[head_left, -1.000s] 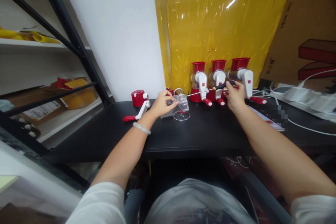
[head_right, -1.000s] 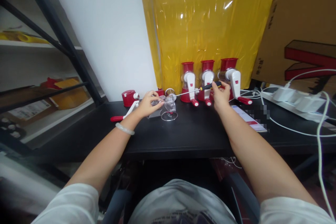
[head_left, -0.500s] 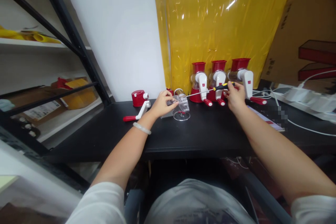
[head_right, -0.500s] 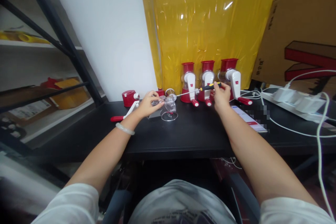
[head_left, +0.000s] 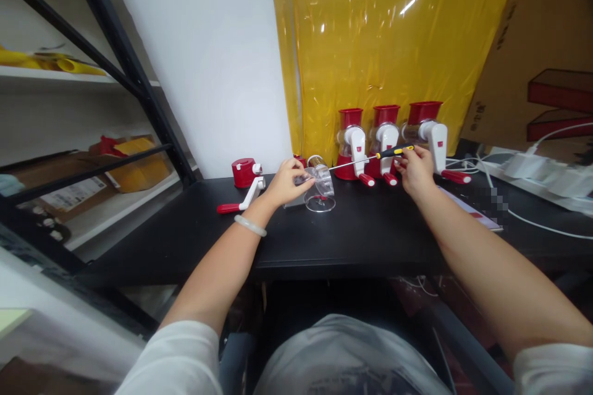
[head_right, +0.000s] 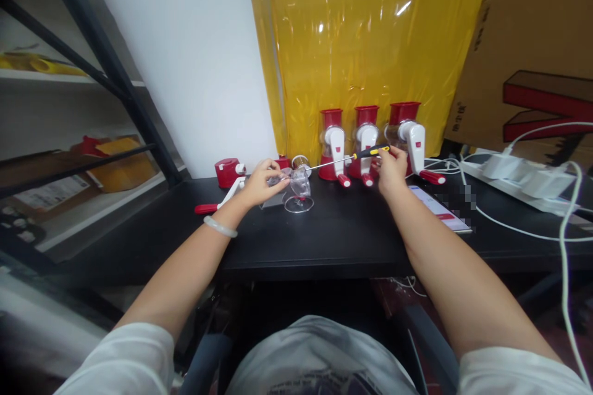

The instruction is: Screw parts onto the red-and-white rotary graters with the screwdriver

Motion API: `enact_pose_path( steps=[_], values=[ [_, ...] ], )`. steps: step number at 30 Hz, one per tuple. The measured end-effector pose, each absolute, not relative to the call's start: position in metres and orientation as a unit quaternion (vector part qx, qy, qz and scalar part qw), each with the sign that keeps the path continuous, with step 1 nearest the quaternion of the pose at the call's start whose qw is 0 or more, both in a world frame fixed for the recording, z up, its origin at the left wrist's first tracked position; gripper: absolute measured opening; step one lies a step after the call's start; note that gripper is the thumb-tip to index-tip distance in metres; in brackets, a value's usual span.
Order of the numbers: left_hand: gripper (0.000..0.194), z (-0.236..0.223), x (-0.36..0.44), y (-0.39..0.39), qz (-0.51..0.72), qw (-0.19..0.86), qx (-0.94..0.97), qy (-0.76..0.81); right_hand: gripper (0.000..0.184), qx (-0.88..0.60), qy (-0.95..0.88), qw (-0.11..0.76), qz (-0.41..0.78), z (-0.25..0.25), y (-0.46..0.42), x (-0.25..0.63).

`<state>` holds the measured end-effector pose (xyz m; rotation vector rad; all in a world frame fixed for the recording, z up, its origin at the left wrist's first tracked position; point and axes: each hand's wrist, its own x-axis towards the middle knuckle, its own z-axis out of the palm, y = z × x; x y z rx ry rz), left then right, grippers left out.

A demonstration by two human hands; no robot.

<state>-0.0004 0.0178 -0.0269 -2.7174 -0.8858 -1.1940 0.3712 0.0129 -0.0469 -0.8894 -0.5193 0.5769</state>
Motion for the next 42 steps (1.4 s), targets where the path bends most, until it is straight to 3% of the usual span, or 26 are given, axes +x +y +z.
enact_pose_path(
  steps=[9,16,24,35,42],
  values=[
    [0.022,-0.0268,0.0002,0.0175,-0.381,0.023,-0.876,-0.297,0.051,-0.42,-0.259,0.838,0.231,-0.0488,0.0121,0.3707],
    [0.019,-0.027,-0.0002,0.0185,-0.386,0.023,-0.878,-0.283,0.031,-0.417,-0.26,0.824,0.282,-0.0459,0.0116,0.3745],
    [0.019,-0.0259,0.0007,0.0163,-0.383,0.018,-0.876,-0.293,0.042,-0.42,-0.239,0.841,0.243,-0.0496,0.0122,0.3701],
    [0.02,-0.0277,-0.0005,0.019,-0.384,0.026,-0.878,-0.285,0.017,-0.396,-0.237,0.84,0.285,-0.0456,0.0114,0.371],
    [0.02,-0.0295,-0.0015,0.0212,-0.392,0.035,-0.88,-0.266,0.026,-0.407,-0.236,0.844,0.257,-0.0512,0.0152,0.3728]
  ],
)
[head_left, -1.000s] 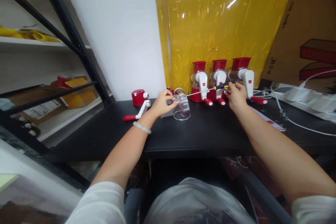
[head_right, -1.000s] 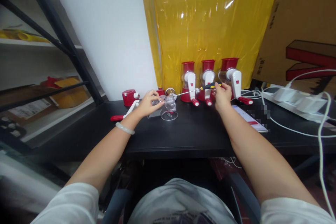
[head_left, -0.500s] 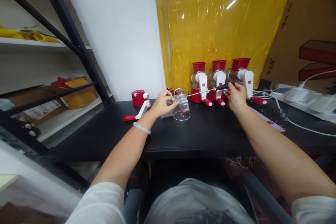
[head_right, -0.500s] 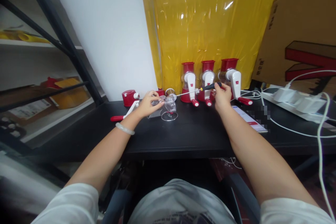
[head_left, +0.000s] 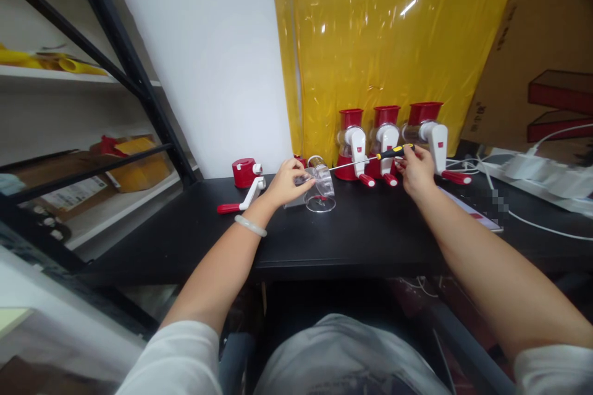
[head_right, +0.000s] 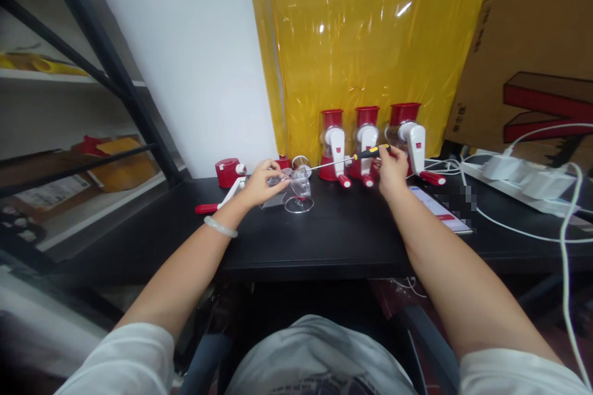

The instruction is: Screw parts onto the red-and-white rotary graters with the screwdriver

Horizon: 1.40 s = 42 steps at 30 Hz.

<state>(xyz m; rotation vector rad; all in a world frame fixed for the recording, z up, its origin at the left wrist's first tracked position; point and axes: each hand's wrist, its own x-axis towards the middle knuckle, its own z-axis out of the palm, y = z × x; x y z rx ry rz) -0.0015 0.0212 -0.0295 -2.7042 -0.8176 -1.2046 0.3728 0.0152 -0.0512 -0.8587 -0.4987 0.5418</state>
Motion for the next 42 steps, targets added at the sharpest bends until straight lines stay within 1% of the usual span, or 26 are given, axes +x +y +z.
enact_pose_path(
  steps=[6,13,18,21,27,30,33,38,42],
  values=[
    [0.019,-0.0283,-0.0009,0.0198,-0.383,0.032,-0.879,-0.283,0.028,-0.417,-0.229,0.837,0.27,-0.0506,0.0159,0.3739],
    [0.02,-0.0287,-0.0012,0.0202,-0.386,0.034,-0.88,-0.275,0.02,-0.428,-0.222,0.834,0.267,-0.0485,0.0117,0.3694],
    [0.02,-0.0284,-0.0008,0.0198,-0.386,0.03,-0.879,-0.278,0.028,-0.438,-0.231,0.83,0.258,-0.0517,0.0143,0.3728],
    [0.02,-0.0281,-0.0007,0.0192,-0.386,0.028,-0.878,-0.281,0.029,-0.424,-0.229,0.835,0.265,-0.0524,0.0165,0.3756],
    [0.019,-0.0289,-0.0008,0.0203,-0.392,0.028,-0.878,-0.273,0.022,-0.405,-0.239,0.835,0.285,-0.0495,0.0137,0.3738],
    [0.019,-0.0288,-0.0007,0.0202,-0.391,0.027,-0.877,-0.278,0.022,-0.398,-0.231,0.838,0.293,-0.0477,0.0113,0.3712],
    [0.02,-0.0284,-0.0008,0.0196,-0.388,0.027,-0.879,-0.277,0.017,-0.401,-0.222,0.841,0.286,-0.0477,0.0114,0.3702],
    [0.021,-0.0286,-0.0008,0.0198,-0.387,0.028,-0.878,-0.28,0.025,-0.417,-0.24,0.835,0.268,-0.0501,0.0129,0.3715],
    [0.021,-0.0288,-0.001,0.0204,-0.387,0.025,-0.878,-0.281,0.026,-0.415,-0.245,0.832,0.274,-0.0489,0.0108,0.3714]
  ],
)
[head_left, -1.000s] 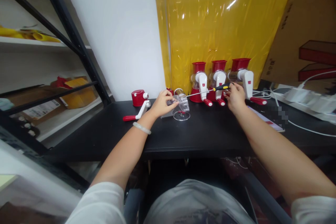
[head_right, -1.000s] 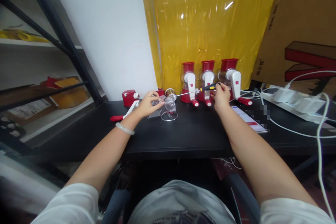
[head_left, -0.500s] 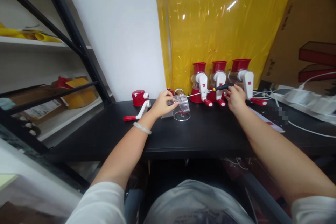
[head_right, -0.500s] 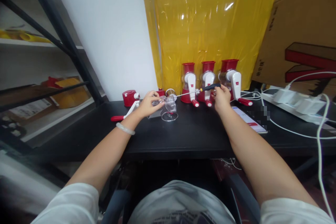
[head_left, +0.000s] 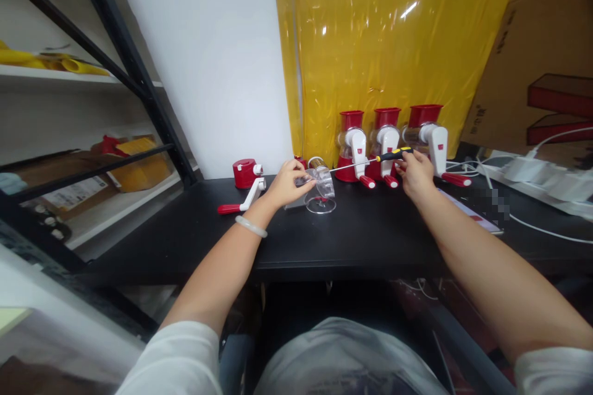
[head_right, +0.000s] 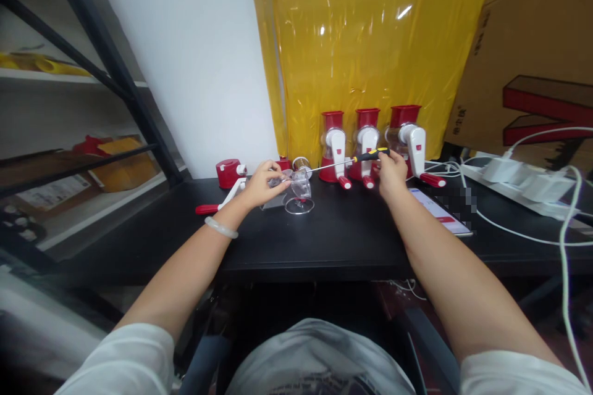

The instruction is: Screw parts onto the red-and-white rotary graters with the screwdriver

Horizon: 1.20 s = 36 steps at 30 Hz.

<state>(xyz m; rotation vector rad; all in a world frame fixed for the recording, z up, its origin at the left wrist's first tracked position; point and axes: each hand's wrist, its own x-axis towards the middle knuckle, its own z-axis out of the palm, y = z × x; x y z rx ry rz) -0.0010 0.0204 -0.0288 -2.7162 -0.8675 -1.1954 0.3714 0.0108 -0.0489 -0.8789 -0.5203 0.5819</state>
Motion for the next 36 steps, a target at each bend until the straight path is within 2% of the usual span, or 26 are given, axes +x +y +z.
enact_pose_path(
  steps=[12,20,26,36],
  values=[
    [0.02,-0.0253,0.0009,0.0154,-0.38,0.021,-0.877,-0.294,0.028,-0.421,-0.243,0.827,0.282,-0.045,0.0074,0.3673],
    [0.02,-0.0257,0.0003,0.0158,-0.382,0.022,-0.878,-0.287,0.049,-0.428,-0.25,0.836,0.237,-0.0512,0.0109,0.3693],
    [0.02,-0.0258,0.0,0.0162,-0.385,0.019,-0.878,-0.284,0.053,-0.429,-0.268,0.836,0.214,-0.0538,0.01,0.37],
    [0.022,-0.027,-0.0007,0.0188,-0.383,0.02,-0.878,-0.285,0.029,-0.413,-0.238,0.835,0.273,-0.0456,0.0084,0.3695]
  ],
)
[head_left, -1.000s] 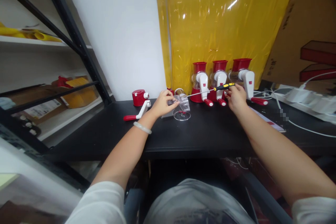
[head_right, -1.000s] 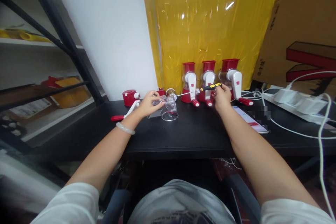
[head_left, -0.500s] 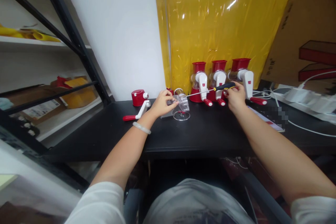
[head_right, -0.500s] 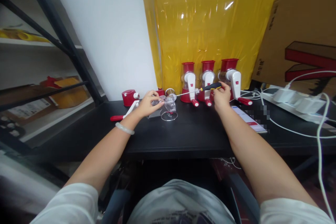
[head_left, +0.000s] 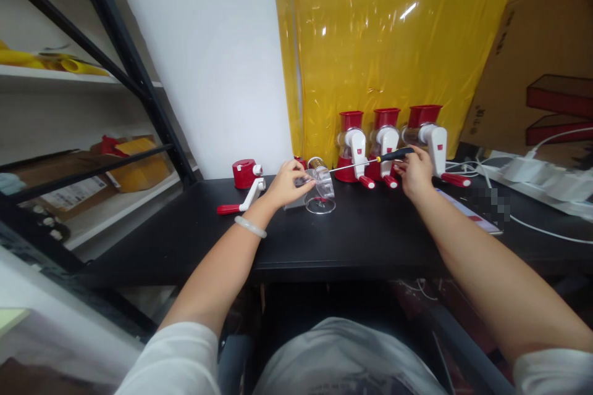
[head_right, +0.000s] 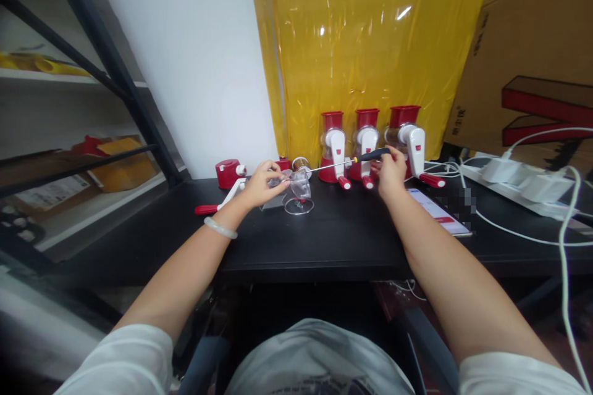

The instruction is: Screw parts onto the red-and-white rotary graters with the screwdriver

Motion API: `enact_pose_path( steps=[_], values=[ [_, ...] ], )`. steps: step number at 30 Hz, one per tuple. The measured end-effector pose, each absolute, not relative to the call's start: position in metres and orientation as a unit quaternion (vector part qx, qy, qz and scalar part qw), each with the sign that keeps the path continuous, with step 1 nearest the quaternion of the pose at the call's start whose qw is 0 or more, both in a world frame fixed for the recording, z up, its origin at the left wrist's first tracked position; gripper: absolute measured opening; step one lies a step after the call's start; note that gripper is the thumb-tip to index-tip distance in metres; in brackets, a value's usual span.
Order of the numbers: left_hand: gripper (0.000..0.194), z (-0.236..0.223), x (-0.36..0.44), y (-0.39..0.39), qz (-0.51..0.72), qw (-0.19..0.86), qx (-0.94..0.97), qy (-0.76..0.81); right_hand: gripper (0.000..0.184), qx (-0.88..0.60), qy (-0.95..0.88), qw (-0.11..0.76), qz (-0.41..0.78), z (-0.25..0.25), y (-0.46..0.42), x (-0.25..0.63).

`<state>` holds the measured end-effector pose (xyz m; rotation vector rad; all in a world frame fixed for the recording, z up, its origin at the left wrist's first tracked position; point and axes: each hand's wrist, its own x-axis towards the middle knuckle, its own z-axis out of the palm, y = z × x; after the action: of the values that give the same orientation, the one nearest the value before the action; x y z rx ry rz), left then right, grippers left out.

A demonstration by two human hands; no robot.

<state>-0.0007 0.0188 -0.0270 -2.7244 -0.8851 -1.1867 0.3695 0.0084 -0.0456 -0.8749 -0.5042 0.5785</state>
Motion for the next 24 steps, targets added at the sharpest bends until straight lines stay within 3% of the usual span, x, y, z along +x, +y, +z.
enact_pose_path(
  steps=[8,24],
  values=[
    [0.023,-0.0273,-0.0004,0.018,-0.384,0.025,-0.876,-0.289,0.033,-0.42,-0.239,0.833,0.271,-0.0462,0.0092,0.3656],
    [0.021,-0.0276,-0.0001,0.0177,-0.385,0.022,-0.876,-0.289,0.017,-0.36,-0.237,0.832,0.35,-0.0508,0.0168,0.374]
  ],
)
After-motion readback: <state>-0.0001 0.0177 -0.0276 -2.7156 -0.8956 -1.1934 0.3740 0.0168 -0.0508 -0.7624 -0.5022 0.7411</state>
